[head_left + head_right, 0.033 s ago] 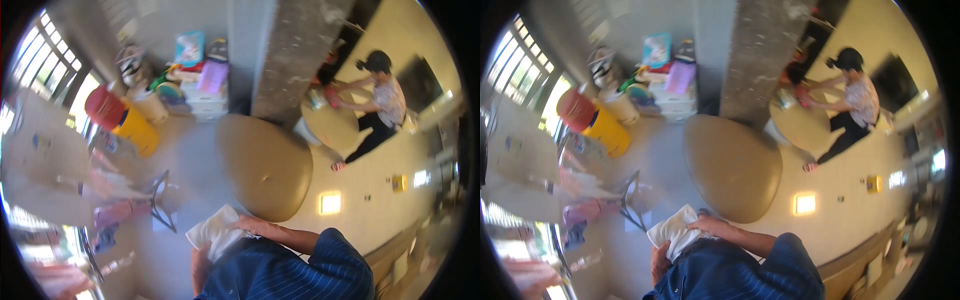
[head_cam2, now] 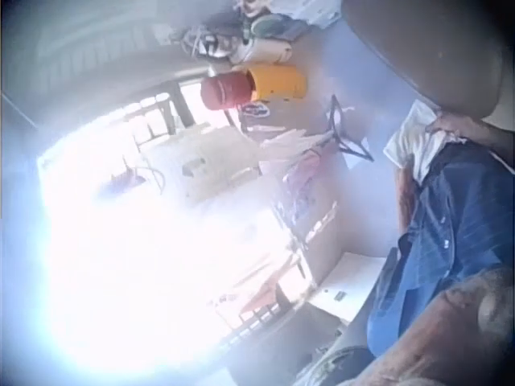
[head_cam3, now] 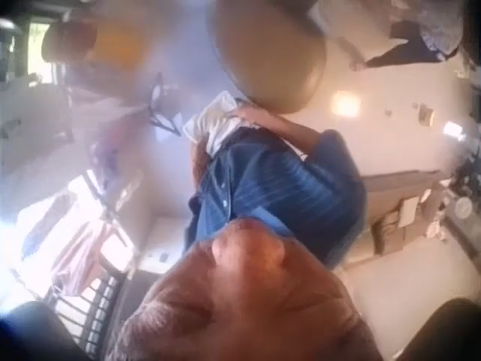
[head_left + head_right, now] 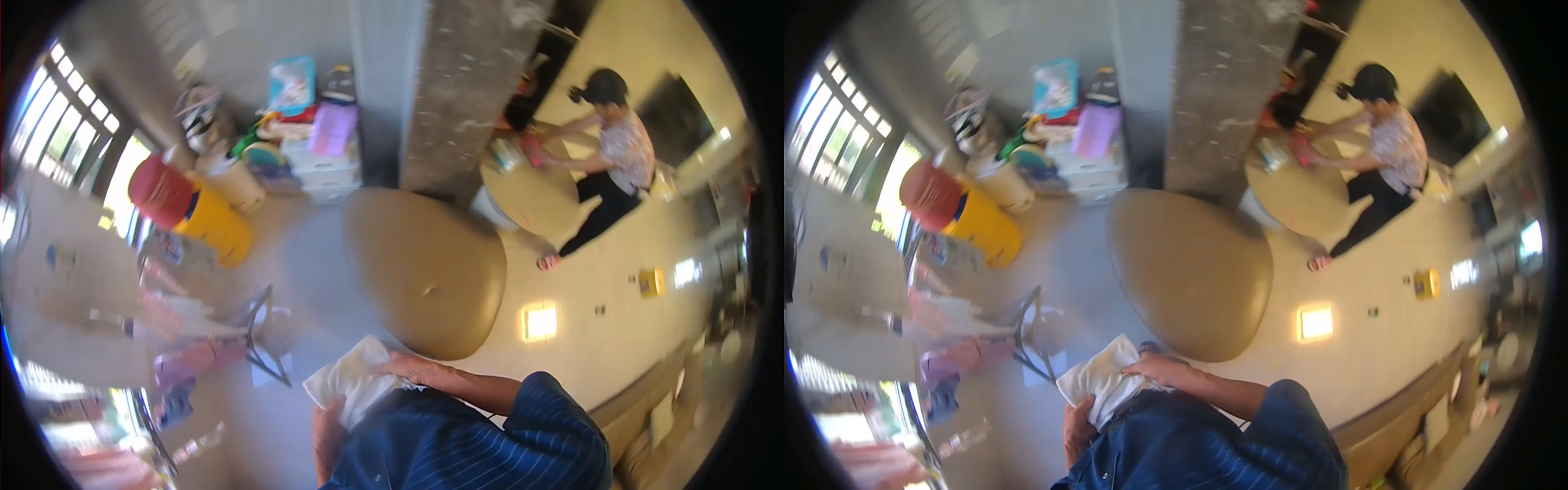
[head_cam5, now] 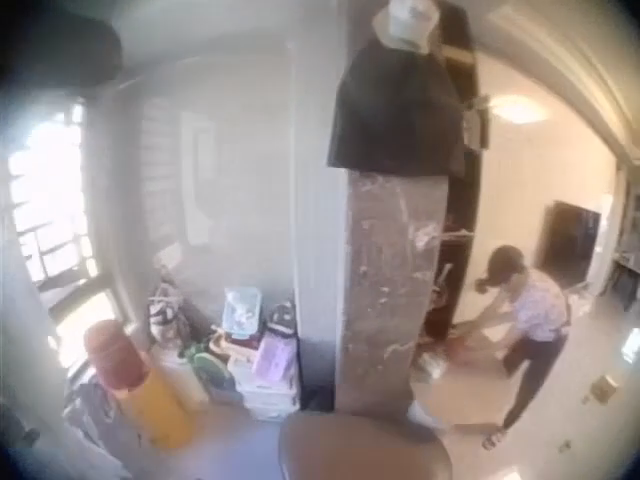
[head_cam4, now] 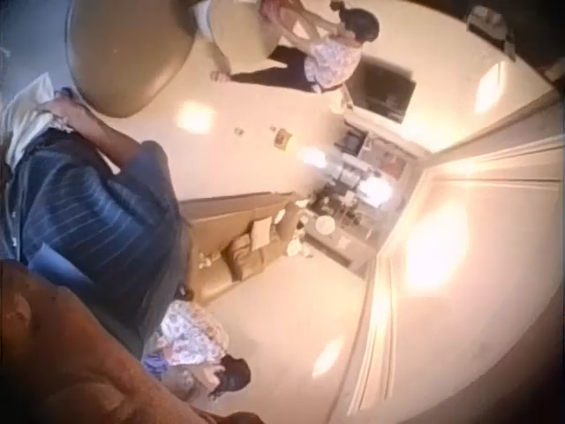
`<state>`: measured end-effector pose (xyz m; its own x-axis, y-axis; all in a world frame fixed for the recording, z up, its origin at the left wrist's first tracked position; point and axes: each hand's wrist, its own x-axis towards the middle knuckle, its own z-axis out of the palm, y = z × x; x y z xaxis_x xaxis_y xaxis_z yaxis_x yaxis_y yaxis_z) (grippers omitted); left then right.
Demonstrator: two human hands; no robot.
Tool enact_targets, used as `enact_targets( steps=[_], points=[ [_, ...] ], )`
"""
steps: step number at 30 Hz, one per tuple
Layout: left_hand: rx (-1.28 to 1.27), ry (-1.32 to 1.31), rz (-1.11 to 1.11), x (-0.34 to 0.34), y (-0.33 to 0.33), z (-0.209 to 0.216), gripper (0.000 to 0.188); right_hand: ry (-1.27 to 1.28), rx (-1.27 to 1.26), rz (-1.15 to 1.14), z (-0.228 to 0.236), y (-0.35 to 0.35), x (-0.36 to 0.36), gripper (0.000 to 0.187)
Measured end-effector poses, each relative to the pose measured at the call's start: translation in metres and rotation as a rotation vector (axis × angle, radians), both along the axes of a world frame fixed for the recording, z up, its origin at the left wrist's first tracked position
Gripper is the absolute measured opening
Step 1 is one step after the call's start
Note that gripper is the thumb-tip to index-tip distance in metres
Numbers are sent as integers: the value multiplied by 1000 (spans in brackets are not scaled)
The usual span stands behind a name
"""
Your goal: The person cleans multiple surfaces using a cloth, including a wall, the top of a washing machine, a window frame, and a wall near a television.
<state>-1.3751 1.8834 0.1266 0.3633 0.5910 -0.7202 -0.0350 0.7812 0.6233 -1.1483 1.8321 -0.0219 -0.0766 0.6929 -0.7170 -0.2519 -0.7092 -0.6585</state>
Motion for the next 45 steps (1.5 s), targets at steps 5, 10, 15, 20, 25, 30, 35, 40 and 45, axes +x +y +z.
enact_targets(
  steps=[5,10,15,20,25,30,35,40,45],
  points=[
    [-6,-100,-290,32,57,-2,46,-15,-46,-242,64,-4,18,37],
    [768,-110,-955,23,114,-72,46,233,-10,-618,105,3,15,33],
    [-55,-243,-558,88,137,12,46,195,93,-687,75,16,5,30],
    [254,-252,-751,61,195,-31,44,327,80,-733,54,56,-13,31],
    [469,-227,-769,51,240,-33,42,-364,646,-344,-63,89,-42,43],
    [657,-163,-763,17,282,-69,37,-43,436,-441,-29,133,-43,45],
    [783,-157,-795,9,308,-64,32,236,-60,-627,60,174,-44,40],
    [1257,-265,-970,40,324,-36,28,-112,385,-450,-4,153,-28,35],
    [1060,-258,-924,66,324,-55,32,-309,453,-294,65,153,-1,35]
  ],
)
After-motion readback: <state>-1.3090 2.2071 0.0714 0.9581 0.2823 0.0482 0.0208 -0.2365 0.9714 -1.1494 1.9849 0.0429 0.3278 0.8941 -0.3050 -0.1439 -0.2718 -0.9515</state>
